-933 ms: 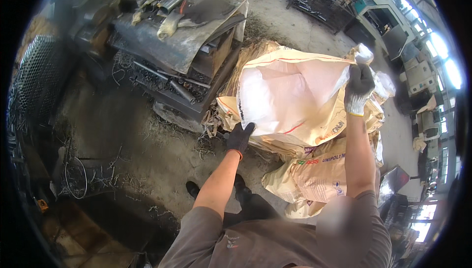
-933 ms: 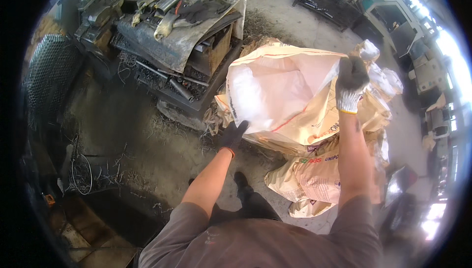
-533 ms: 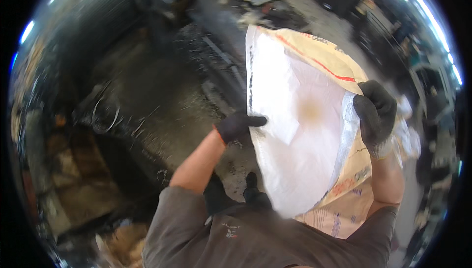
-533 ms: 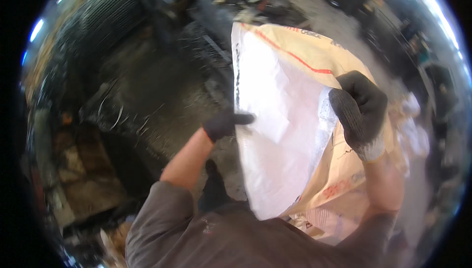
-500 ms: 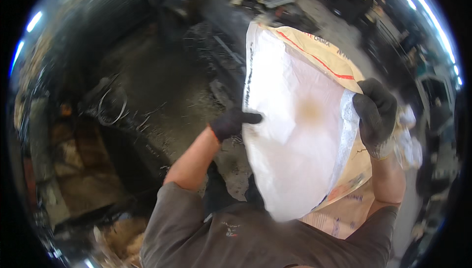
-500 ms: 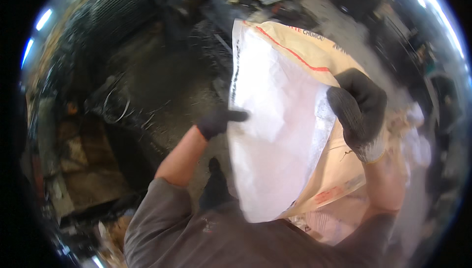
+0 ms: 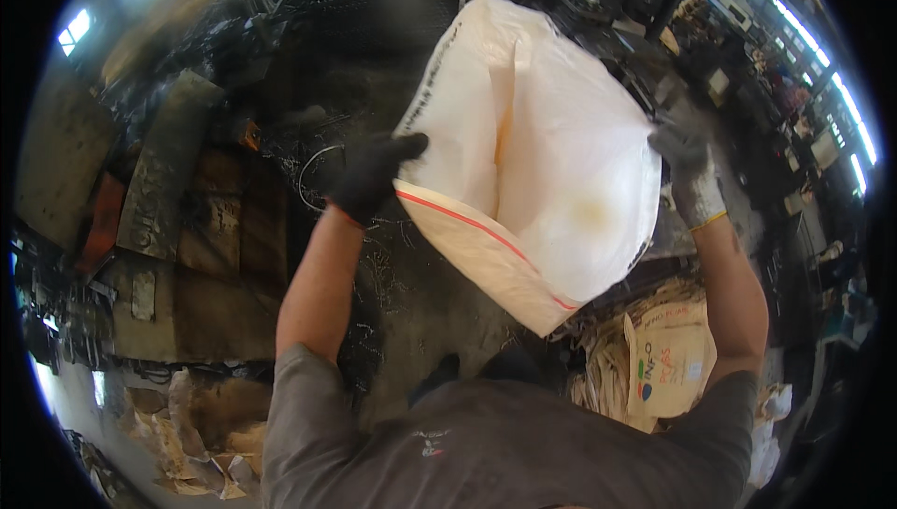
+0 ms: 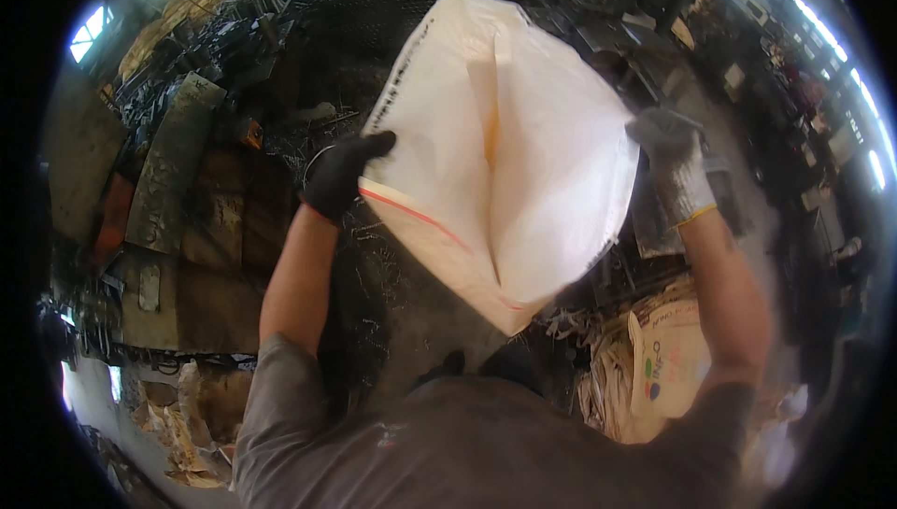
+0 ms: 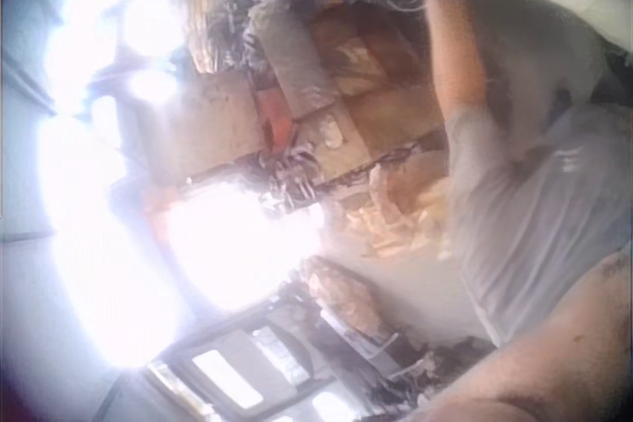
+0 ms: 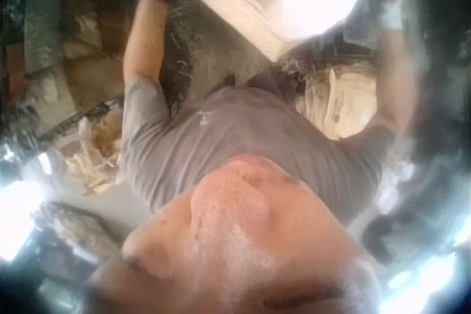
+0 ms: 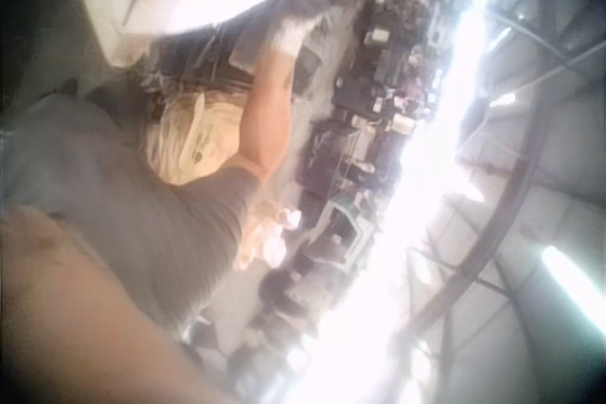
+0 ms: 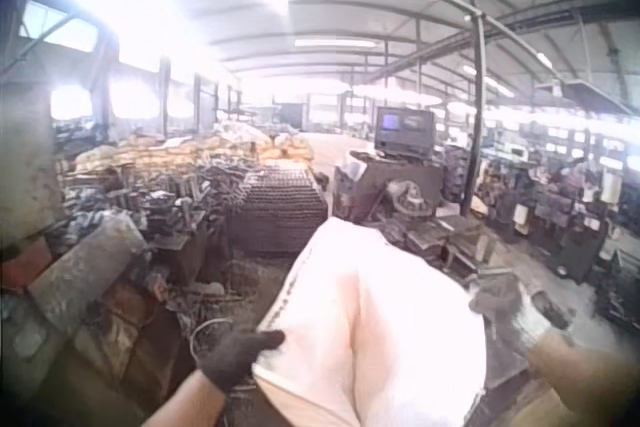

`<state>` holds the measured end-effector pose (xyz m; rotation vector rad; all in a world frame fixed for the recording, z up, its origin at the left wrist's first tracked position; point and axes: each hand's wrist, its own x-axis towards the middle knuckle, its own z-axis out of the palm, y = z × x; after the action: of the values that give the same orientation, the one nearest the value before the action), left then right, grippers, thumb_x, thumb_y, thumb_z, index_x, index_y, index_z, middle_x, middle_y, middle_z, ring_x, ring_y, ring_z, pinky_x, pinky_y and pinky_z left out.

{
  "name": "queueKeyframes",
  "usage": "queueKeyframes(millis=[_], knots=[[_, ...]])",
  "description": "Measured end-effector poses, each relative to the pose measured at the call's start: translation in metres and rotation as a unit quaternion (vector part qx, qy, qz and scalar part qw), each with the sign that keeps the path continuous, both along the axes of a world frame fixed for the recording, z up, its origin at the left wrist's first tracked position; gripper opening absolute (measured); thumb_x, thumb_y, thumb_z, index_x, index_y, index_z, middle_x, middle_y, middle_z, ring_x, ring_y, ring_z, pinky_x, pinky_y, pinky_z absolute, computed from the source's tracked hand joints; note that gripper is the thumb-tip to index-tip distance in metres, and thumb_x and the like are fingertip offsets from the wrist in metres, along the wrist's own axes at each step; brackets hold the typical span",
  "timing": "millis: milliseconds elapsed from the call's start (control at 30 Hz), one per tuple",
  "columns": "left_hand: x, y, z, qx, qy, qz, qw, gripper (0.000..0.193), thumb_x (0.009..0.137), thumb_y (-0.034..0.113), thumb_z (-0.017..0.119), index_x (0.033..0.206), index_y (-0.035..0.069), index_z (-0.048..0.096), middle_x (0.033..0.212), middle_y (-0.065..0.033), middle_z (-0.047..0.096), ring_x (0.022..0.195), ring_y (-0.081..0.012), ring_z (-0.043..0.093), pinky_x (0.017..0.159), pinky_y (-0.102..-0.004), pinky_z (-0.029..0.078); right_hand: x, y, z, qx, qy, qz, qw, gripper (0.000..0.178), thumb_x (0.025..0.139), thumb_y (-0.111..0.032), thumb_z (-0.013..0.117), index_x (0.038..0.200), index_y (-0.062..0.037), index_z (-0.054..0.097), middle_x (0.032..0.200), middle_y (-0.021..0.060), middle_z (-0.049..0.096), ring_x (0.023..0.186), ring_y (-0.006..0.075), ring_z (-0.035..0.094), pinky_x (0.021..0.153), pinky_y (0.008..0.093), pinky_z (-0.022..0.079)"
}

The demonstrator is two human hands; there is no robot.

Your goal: The person operates a metal turning machine in a workshop. They repeatedly load metal tubes into the machine's chuck, secure them, and remove processed tubes, placing them into a white sack. The person also moves the sack among other sacks on the floor.

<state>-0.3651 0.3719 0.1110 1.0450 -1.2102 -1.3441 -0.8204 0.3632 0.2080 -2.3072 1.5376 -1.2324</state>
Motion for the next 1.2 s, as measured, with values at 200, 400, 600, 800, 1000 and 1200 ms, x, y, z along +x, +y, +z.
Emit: queueKeyframes(millis=[200, 400, 600, 800, 1000, 1200], knots=[[-0.081, -0.087, -0.08, -0.04, -0.249, 0.07, 0.965, 0.03, 0.101, 0.037, 0.064, 0.108, 0.012, 0.079, 0.095, -0.0171, 0.077, 0.084, -0.0397, 0.072, 0.078, -0.0463, 0.057, 0.021, -0.147, -0.062, 0.192, 0.211, -0.069, 0.956, 0.045, 0.082, -0.038, 0.079, 0.106, -0.0007, 0.074, 0.087, 0.0199, 0.073, 0.078, 0.0276, 0.071, 0.076, 0.0418, 0.055], [-0.142, -0.212, -0.169, 0.079, -0.316, 0.121, 0.938, 0.061, 0.107, 0.051, 0.046, 0.133, 0.0, 0.066, 0.125, -0.0274, 0.07, 0.116, -0.045, 0.066, 0.102, -0.0478, 0.05, 0.162, -0.374, -0.154, 0.206, 0.386, -0.034, 0.899, 0.052, 0.087, -0.046, 0.068, 0.121, -0.0069, 0.076, 0.117, 0.0255, 0.074, 0.11, 0.043, 0.072, 0.092, 0.0499, 0.058], [-0.102, -0.273, -0.241, 0.239, -0.134, 0.28, 0.92, 0.062, 0.105, 0.05, 0.053, 0.127, -0.006, 0.067, 0.126, -0.0324, 0.069, 0.121, -0.0484, 0.063, 0.104, -0.0502, 0.047, 0.327, -0.508, -0.243, 0.155, 0.456, 0.19, 0.855, 0.028, 0.093, -0.033, 0.06, 0.102, -0.0169, 0.081, 0.101, 0.0166, 0.078, 0.093, 0.0392, 0.075, 0.085, 0.049, 0.06], [-0.039, -0.312, -0.276, 0.334, -0.125, 0.364, 0.86, 0.066, 0.101, 0.051, 0.059, 0.128, -0.009, 0.066, 0.127, -0.0359, 0.067, 0.123, -0.0505, 0.062, 0.103, -0.0521, 0.048, 0.48, -0.535, -0.293, 0.156, 0.509, 0.358, 0.767, 0.029, 0.092, -0.03, 0.06, 0.099, -0.012, 0.082, 0.104, 0.0197, 0.078, 0.098, 0.0396, 0.075, 0.087, 0.0481, 0.06], [0.013, -0.365, -0.328, 0.345, 0.015, 0.457, 0.82, 0.071, 0.095, 0.054, 0.065, 0.135, -0.004, 0.064, 0.137, -0.0286, 0.067, 0.129, -0.0446, 0.063, 0.107, -0.0498, 0.048, 0.589, -0.542, -0.329, 0.148, 0.553, 0.469, 0.673, 0.035, 0.089, -0.038, 0.064, 0.097, -0.0079, 0.081, 0.098, 0.0243, 0.076, 0.091, 0.0438, 0.075, 0.083, 0.0489, 0.06], [0.099, -0.393, -0.339, 0.214, 0.157, 0.736, 0.623, 0.065, 0.092, 0.024, 0.075, 0.148, -0.002, 0.055, 0.132, -0.0201, 0.068, 0.119, -0.0297, 0.065, 0.101, -0.0406, 0.051, 0.654, -0.531, -0.338, 0.173, 0.577, 0.548, 0.581, 0.035, 0.09, -0.034, 0.064, 0.105, -0.0077, 0.081, 0.109, 0.0206, 0.077, 0.102, 0.0384, 0.075, 0.09, 0.0451, 0.059]])
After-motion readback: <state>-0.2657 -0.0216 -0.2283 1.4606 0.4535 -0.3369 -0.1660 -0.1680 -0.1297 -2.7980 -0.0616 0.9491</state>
